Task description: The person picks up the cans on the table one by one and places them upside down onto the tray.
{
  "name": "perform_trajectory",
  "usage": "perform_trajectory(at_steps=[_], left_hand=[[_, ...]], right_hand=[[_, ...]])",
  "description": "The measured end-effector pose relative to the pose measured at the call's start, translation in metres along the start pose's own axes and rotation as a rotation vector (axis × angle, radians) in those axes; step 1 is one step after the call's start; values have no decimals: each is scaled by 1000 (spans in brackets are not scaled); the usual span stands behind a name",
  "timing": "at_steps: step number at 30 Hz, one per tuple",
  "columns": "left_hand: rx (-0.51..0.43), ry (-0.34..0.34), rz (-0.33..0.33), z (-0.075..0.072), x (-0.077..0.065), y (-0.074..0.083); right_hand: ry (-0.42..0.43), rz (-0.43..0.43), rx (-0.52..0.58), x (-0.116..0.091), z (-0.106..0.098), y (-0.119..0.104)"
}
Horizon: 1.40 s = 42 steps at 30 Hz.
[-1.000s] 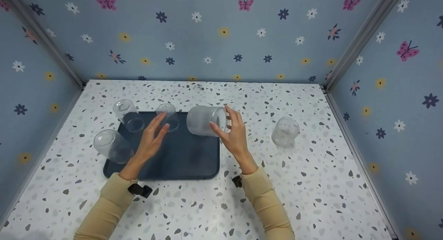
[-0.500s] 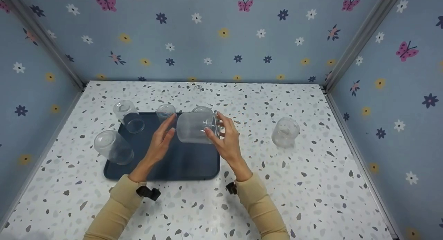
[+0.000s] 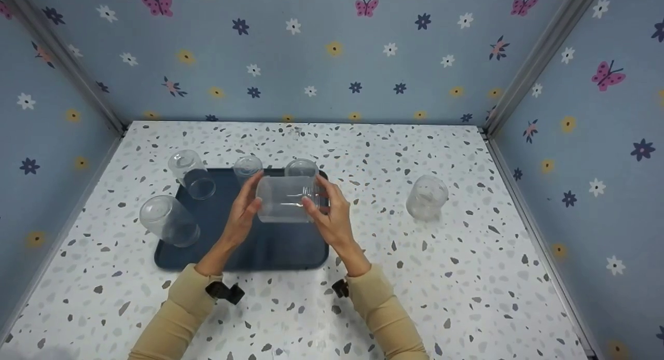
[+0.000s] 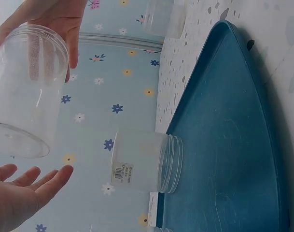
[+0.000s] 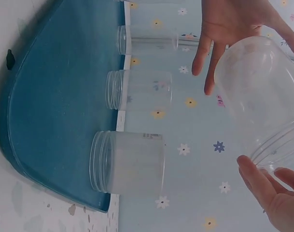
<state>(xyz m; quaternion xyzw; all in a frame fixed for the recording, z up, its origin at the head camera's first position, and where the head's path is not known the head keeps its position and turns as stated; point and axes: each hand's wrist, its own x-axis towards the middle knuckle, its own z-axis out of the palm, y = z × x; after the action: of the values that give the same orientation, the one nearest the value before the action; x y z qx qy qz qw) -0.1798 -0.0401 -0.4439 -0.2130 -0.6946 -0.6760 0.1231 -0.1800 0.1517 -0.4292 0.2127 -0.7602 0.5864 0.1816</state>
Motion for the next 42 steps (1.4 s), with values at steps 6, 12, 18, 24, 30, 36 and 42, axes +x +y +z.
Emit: perform_trajectory(at_steps=[6, 12, 18, 24, 30, 36, 42], left_hand=[[-66, 10, -55, 2, 0, 2], [-116, 3, -71, 3, 0, 3], [-99, 29, -73, 3, -1, 3], [-85, 55, -78, 3, -3, 3], [-45, 80, -63, 3, -5, 3], [76, 109, -35, 3, -9, 7], [200, 152, -66, -1, -12, 0]], right_hand=[[5, 12, 31, -3, 3, 2], [-2, -6, 21, -4, 4, 4], [-52, 28, 49, -3, 3, 5], [-111, 78, 78, -2, 1, 9], [-173, 86, 133, -2, -2, 14], [-144, 76, 103, -2, -6, 19], [-67, 108, -22, 1, -14, 34]])
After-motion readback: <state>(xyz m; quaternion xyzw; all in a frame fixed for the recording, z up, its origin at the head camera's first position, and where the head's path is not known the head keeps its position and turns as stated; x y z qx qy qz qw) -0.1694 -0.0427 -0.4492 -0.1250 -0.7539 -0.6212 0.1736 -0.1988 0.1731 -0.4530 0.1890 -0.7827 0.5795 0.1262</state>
